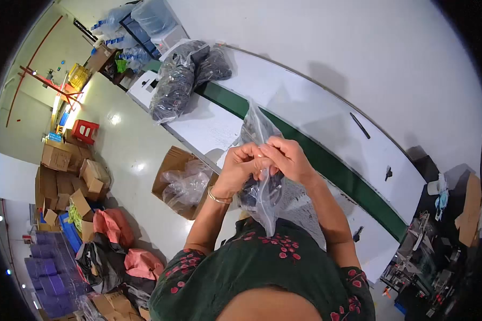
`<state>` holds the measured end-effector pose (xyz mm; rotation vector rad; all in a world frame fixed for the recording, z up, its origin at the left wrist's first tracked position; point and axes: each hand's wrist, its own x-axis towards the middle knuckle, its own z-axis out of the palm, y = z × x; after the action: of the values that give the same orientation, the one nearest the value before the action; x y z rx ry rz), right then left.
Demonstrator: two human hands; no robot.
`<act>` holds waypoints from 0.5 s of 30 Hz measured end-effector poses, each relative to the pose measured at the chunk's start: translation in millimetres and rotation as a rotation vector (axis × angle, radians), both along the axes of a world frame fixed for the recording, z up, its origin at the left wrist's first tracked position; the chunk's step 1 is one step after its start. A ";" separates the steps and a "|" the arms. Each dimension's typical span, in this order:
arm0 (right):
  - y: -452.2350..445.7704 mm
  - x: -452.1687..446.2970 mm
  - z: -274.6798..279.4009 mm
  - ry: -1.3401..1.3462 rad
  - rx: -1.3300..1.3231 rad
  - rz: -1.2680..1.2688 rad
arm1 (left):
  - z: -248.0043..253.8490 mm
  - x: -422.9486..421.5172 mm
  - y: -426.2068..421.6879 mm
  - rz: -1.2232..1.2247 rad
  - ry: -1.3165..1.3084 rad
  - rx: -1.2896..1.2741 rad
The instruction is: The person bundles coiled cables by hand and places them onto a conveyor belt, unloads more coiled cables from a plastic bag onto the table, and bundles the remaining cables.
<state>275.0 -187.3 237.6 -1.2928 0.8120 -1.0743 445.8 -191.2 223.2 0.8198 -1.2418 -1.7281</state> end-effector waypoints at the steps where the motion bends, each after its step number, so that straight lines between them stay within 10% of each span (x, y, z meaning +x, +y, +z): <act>1: 1.2 0.4 -3.4 -0.024 0.012 -0.020 | 2.9 -1.4 0.7 -0.003 0.068 0.033; 8: 23.3 -56.6 -20.3 -0.223 0.131 -0.335 | 3.8 75.6 -22.9 0.243 0.638 0.035; 15: 33.6 -78.1 13.1 0.731 -0.487 -0.597 | 11.0 57.2 -13.9 0.198 0.555 0.023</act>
<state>196.9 -153.7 250.8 -1.9744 1.6264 -1.3228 503.0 -205.1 234.2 0.4115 -0.7420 -1.6541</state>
